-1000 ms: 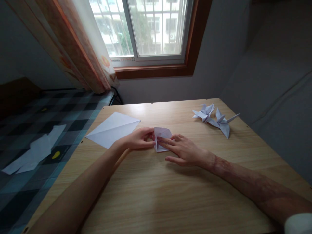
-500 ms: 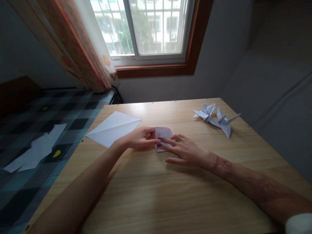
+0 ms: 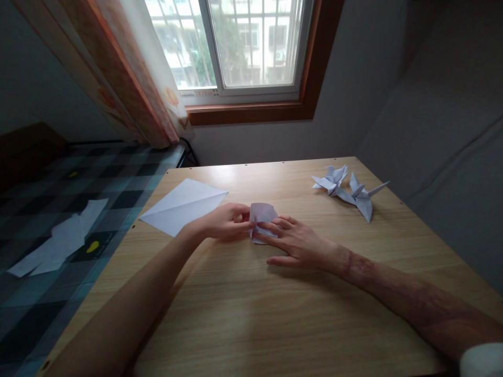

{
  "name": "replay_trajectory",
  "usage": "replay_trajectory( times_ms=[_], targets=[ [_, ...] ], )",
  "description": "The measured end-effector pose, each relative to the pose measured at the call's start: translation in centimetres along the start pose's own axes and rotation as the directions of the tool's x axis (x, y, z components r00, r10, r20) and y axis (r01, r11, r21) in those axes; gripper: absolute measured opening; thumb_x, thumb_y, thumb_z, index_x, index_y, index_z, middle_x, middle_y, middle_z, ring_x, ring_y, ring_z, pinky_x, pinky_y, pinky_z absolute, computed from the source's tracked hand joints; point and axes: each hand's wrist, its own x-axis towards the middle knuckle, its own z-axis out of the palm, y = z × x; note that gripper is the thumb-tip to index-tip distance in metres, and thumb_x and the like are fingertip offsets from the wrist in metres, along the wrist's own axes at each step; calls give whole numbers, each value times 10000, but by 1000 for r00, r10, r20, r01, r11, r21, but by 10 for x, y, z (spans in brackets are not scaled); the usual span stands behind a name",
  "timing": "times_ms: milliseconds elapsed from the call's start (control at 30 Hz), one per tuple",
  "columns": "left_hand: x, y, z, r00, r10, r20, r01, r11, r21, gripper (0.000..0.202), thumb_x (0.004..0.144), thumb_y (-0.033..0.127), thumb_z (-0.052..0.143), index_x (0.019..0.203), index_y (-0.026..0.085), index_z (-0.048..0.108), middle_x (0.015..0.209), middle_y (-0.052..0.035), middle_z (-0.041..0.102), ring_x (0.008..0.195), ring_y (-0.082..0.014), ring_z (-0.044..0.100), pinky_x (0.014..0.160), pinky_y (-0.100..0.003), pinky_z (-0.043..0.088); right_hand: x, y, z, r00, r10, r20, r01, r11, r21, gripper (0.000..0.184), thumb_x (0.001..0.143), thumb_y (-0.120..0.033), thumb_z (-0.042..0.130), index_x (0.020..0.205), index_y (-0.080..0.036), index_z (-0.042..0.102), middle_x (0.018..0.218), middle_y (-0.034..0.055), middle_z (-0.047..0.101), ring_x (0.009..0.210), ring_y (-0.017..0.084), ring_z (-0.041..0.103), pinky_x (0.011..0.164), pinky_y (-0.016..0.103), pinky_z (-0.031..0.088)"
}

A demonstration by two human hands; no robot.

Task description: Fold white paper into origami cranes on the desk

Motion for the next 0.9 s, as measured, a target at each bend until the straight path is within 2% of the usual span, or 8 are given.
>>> replay_trajectory(
  times_ms=[67, 167, 300, 433, 567, 667, 767, 900],
  targets=[
    [1, 2, -1, 997, 25, 73, -25, 1000, 5, 349, 1034, 508, 643, 979, 184, 760, 897, -34, 731, 804, -181, 608, 732, -278, 449, 0, 0, 0, 1000, -8, -13, 9, 1000, 21, 760, 1131, -622, 555, 1777, -279, 349, 1771, 131, 456, 1550, 382, 447, 1308, 599, 343],
    [2, 5, -1, 997, 29, 77, -30, 999, 14, 392, 1040, 544, 649, 945, 176, 742, 877, -36, 707, 789, -175, 587, 712, -276, 429, 1, 0, -1, 999, -27, -19, 28, 999, 43, 752, 1130, -601, 572, 1778, -295, 343, 1751, 114, 491, 1577, 359, 430, 1366, 600, 253],
    [1, 5, -1, 997, 33, 74, -33, 999, -1, 389, 1004, 557, 710, 964, 174, 763, 892, -39, 693, 802, -174, 584, 710, -273, 431, 4, 0, -1, 999, -32, -15, 33, 998, 62, 744, 1127, -611, 563, 1766, -278, 377, 1705, 144, 534, 1542, 373, 469, 1346, 613, 294],
    [-1, -3, -1, 995, 10, 97, -1, 996, -91, 416, 953, 578, 771, 1021, 167, 778, 935, -49, 706, 832, -178, 593, 713, -269, 440, 5, 1, -1, 1000, -17, -18, 18, 995, 96, 793, 1109, -633, 581, 1770, -251, 366, 1711, 174, 511, 1540, 389, 466, 1324, 622, 333],
    [-2, -5, -2, 995, -40, 90, 51, 991, -127, 443, 978, 601, 723, 1054, 168, 777, 899, -34, 713, 809, -171, 587, 710, -265, 440, 5, 2, -3, 1000, -15, -21, 18, 991, 133, 815, 1101, -624, 606, 1781, -263, 337, 1733, 166, 480, 1565, 391, 435, 1326, 615, 340],
    [-1, 4, -4, 997, -52, 58, 56, 996, -76, 437, 1002, 591, 680, 1003, 164, 773, 849, -21, 708, 788, -166, 583, 721, -268, 435, 5, 2, -4, 1000, -15, -19, 18, 991, 133, 801, 1103, -620, 604, 1779, -280, 342, 1754, 156, 452, 1556, 397, 439, 1323, 626, 343],
    [0, 16, -4, 996, -85, 41, 86, 996, -33, 367, 1006, 522, 660, 1008, 174, 776, 898, -39, 770, 819, -183, 650, 740, -272, 455, 5, 1, -5, 1000, -14, -7, 15, 992, 129, 769, 1112, -621, 587, 1772, -297, 360, 1764, 143, 440, 1556, 390, 441, 1327, 624, 339],
    [1, 31, 0, 988, -156, 10, 155, 987, 51, 177, 905, 366, 718, 955, 201, 761, 897, -38, 820, 804, -204, 734, 715, -270, 473, 6, 0, -7, 1000, -14, 4, 13, 992, 126, 753, 1118, -625, 574, 1771, -315, 361, 1747, 131, 465, 1550, 380, 446, 1332, 623, 333]
  ],
)
